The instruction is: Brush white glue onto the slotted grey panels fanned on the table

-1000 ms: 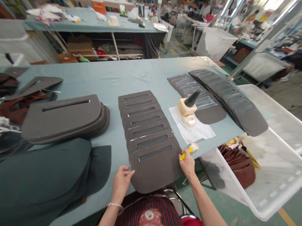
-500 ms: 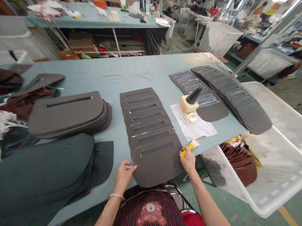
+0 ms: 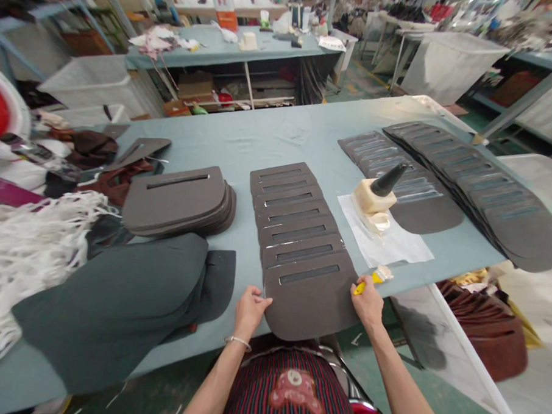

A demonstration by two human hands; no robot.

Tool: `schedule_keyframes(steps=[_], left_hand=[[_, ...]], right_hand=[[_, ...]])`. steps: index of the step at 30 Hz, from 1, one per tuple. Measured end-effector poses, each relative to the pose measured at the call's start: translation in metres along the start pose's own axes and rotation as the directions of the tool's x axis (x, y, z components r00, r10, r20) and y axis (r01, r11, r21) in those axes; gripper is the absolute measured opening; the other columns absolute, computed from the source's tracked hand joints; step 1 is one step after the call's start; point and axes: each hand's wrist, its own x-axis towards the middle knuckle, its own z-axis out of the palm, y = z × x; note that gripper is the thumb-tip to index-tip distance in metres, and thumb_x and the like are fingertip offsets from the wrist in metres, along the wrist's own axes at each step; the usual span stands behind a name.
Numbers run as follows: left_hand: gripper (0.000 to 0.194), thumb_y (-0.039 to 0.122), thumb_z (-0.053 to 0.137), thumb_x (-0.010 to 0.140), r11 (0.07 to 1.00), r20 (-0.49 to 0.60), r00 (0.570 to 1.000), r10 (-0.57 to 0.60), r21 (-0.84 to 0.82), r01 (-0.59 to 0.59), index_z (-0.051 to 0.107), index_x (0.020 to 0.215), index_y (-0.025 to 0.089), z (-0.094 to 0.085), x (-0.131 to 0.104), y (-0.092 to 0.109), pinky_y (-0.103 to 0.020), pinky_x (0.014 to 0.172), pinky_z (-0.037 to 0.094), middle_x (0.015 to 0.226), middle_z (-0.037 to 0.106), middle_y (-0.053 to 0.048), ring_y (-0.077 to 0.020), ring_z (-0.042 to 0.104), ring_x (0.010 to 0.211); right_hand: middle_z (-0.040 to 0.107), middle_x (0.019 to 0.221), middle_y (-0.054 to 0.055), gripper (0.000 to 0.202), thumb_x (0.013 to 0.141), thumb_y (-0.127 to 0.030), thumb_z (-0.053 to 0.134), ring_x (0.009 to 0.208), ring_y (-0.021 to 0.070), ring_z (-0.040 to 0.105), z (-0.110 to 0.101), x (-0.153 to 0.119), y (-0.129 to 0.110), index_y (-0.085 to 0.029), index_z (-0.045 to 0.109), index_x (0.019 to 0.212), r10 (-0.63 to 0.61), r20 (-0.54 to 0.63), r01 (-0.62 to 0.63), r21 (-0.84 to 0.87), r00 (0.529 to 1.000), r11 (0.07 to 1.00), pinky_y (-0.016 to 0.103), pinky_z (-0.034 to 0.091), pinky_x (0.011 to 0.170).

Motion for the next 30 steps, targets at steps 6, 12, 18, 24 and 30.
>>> schedule_keyframes(steps=[6,12,18,24,30], left_hand=[[0.035,0.043,0.067,0.064,1.000,0.043,0.999,0.014,0.007,-0.014,0.047,0.083,0.022,0.001,0.002,-0.003,-0.029,0.059,0.037,0.064,0.068,0.000,-0.0202,0.063,0.064],[0.033,0.047,0.063,0.068,0.993,0.066,0.998,0.024,0.117,-0.031,0.046,0.084,0.023,-0.001,0.006,-0.003,-0.030,0.061,0.038,0.069,0.069,0.000,-0.0222,0.064,0.069],[0.029,0.045,0.058,0.073,0.957,0.054,0.996,0.067,0.279,-0.079,0.046,0.088,0.023,-0.002,-0.001,0.005,-0.030,0.063,0.041,0.075,0.064,-0.001,-0.0205,0.061,0.070],[0.034,0.049,0.049,0.080,0.905,-0.138,0.912,0.385,0.249,-0.345,0.049,0.097,0.019,-0.002,-0.012,0.005,-0.038,0.079,0.047,0.095,0.056,-0.008,-0.0226,0.058,0.086],[0.040,0.037,0.056,0.079,0.720,-0.081,0.762,0.642,0.406,-0.563,0.051,0.115,0.019,0.007,-0.023,0.010,-0.044,0.096,0.038,0.123,0.053,-0.013,-0.0276,0.047,0.116]], right_hand=[[0.045,0.064,-0.004,0.012,0.083,-0.023,0.056,0.052,0.0095,0.034,0.000,0.000,0.001,-0.018,0.052,0.094,-0.004,-0.008,0.004,0.011,1.000,1.000,0.022,0.018,0.054],[0.047,0.066,-0.004,0.011,0.084,-0.022,0.055,0.054,0.0097,0.039,0.001,-0.001,0.001,-0.019,0.050,0.093,-0.034,-0.019,0.034,0.001,0.999,0.999,0.022,0.019,0.055],[0.054,0.082,0.003,0.018,0.083,-0.026,0.057,0.067,0.0137,0.049,-0.012,0.001,-0.009,-0.019,0.050,0.098,-0.050,0.027,0.053,-0.152,0.998,0.987,0.023,0.022,0.054],[0.057,0.086,0.010,0.026,0.090,-0.038,0.051,0.085,0.0218,0.055,-0.041,-0.002,-0.023,-0.019,0.054,0.108,-0.153,-0.066,0.133,-0.238,0.986,0.962,0.025,0.030,0.055],[0.061,0.095,0.009,0.032,0.093,-0.040,0.044,0.084,0.0189,0.059,-0.056,-0.018,-0.065,-0.021,0.058,0.116,-0.358,-0.164,0.385,0.191,0.919,0.903,0.027,0.043,0.071]])
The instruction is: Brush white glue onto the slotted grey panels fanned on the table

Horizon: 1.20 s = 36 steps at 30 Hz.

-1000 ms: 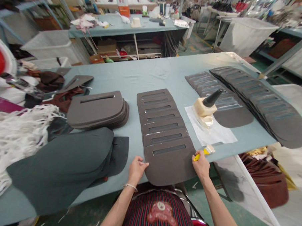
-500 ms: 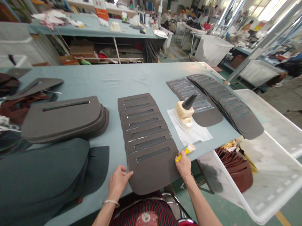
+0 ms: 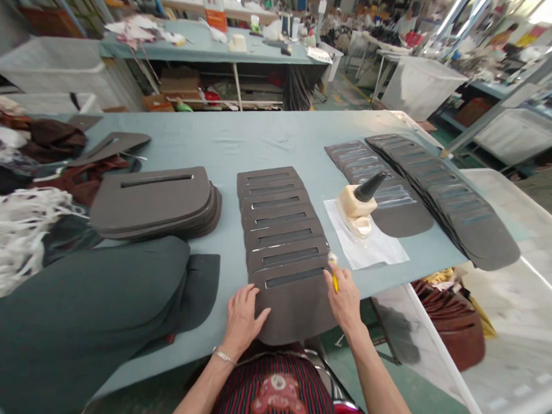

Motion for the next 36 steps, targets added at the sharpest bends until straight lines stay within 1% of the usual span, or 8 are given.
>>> schedule_keyframes(steps=[4,8,11,16,19,23,29,36], left_hand=[[0.042,0.036,0.056,0.080,0.999,0.008,1.000,0.014,0.031,-0.014,0.050,0.117,0.017,0.007,-0.004,0.000,-0.043,0.099,0.034,0.126,0.052,-0.013,-0.0258,0.046,0.118],[0.043,0.037,0.055,0.081,0.999,0.007,1.000,0.021,0.028,-0.022,0.050,0.118,0.018,0.008,-0.006,-0.003,-0.043,0.099,0.034,0.127,0.052,-0.014,-0.0261,0.046,0.119],[0.043,0.038,0.056,0.080,1.000,-0.011,1.000,0.014,0.027,-0.014,0.051,0.117,0.017,0.008,-0.005,-0.004,-0.043,0.098,0.035,0.125,0.053,-0.015,-0.0268,0.048,0.117],[0.042,0.038,0.055,0.080,0.999,-0.003,1.000,0.003,0.043,-0.003,0.051,0.116,0.017,0.007,-0.004,-0.002,-0.043,0.098,0.035,0.125,0.053,-0.015,-0.0273,0.049,0.115],[0.042,0.039,0.055,0.081,0.999,0.002,1.000,0.003,0.053,-0.003,0.050,0.117,0.017,0.008,-0.004,-0.001,-0.043,0.098,0.035,0.125,0.053,-0.015,-0.0271,0.049,0.114],[0.043,0.039,0.054,0.081,0.997,0.004,1.000,0.005,0.079,-0.005,0.050,0.117,0.016,0.010,-0.005,-0.002,-0.042,0.097,0.035,0.126,0.052,-0.015,-0.0273,0.049,0.114],[0.047,0.041,0.051,0.083,0.992,-0.008,0.999,0.040,0.123,-0.039,0.048,0.121,0.014,0.015,-0.008,-0.001,-0.044,0.099,0.033,0.129,0.051,-0.017,-0.0283,0.047,0.117],[0.060,0.046,0.048,0.084,0.983,-0.027,0.994,0.103,0.153,-0.098,0.040,0.132,0.011,0.028,-0.018,-0.003,-0.050,0.104,0.026,0.137,0.043,-0.021,-0.0314,0.040,0.126]], right_hand=[[0.065,0.091,0.006,0.022,0.089,-0.033,0.047,0.082,0.0168,0.061,0.026,-0.008,-0.052,-0.019,0.064,0.093,-0.050,0.043,0.025,0.448,0.998,0.894,0.026,0.046,0.075],[0.067,0.088,0.002,0.016,0.086,-0.026,0.050,0.080,0.0148,0.062,0.063,-0.019,-0.088,-0.020,0.064,0.087,-0.186,0.186,0.059,0.534,0.965,0.843,0.024,0.046,0.076],[0.068,0.089,0.002,0.018,0.085,-0.026,0.048,0.083,0.0154,0.062,0.065,-0.009,-0.066,-0.021,0.065,0.086,-0.228,0.207,0.119,0.436,0.951,0.892,0.025,0.045,0.078],[0.068,0.087,0.005,0.022,0.086,-0.031,0.048,0.080,0.0175,0.061,0.021,0.023,0.006,-0.019,0.065,0.085,-0.034,0.091,0.023,0.123,0.995,0.992,0.027,0.044,0.076],[0.067,0.089,0.006,0.021,0.087,-0.029,0.047,0.081,0.0165,0.061,0.015,0.020,0.005,-0.018,0.065,0.088,-0.072,0.030,0.069,0.113,0.997,0.991,0.026,0.044,0.078],[0.066,0.086,0.005,0.020,0.086,-0.029,0.047,0.077,0.0144,0.060,0.030,0.003,-0.012,-0.020,0.064,0.087,-0.232,0.136,0.185,0.288,0.963,0.940,0.023,0.045,0.075],[0.065,0.091,0.010,0.028,0.088,-0.037,0.045,0.082,0.0187,0.060,0.011,-0.012,0.037,-0.016,0.062,0.091,0.128,-0.137,-0.082,0.296,0.982,0.952,0.029,0.045,0.079],[0.059,0.073,0.002,0.036,0.085,-0.054,0.045,0.064,0.0183,0.059,0.020,-0.087,0.068,-0.021,0.050,0.096,0.646,-0.084,-0.592,0.325,0.759,0.738,0.028,0.045,0.061]])
